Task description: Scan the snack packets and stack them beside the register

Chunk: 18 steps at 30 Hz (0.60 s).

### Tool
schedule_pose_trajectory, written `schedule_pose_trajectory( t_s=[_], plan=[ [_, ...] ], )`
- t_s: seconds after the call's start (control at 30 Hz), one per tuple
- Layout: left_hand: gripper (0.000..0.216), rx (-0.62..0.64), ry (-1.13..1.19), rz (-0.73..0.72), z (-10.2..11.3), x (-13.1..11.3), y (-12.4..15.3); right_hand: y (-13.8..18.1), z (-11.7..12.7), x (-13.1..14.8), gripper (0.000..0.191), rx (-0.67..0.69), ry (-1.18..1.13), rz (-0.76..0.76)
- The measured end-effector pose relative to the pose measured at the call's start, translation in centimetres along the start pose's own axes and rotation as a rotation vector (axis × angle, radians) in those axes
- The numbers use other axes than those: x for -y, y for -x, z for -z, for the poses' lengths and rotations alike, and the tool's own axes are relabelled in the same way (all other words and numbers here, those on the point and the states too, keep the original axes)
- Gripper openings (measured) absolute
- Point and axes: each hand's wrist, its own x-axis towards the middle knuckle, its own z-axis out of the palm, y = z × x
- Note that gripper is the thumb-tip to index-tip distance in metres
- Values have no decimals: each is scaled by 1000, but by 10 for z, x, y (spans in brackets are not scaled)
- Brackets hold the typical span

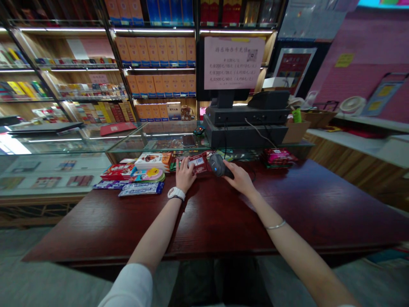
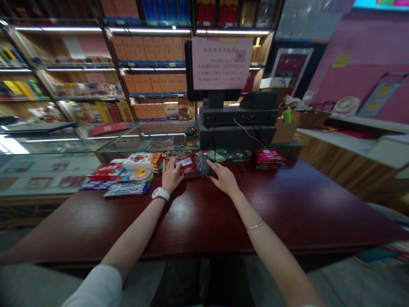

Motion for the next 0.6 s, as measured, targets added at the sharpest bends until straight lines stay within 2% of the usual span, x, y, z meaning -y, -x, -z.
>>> schedule_pose_trajectory(
  t_s=[0.37, 0.6],
  plan=[
    [29, -13, -45, -34, -2, 3, 1, 7, -12, -37, 72, 122, 142, -78],
    [29, -11, -19, -34, 1, 0, 2, 10, -17, -44, 76, 205, 114, -125]
  ],
)
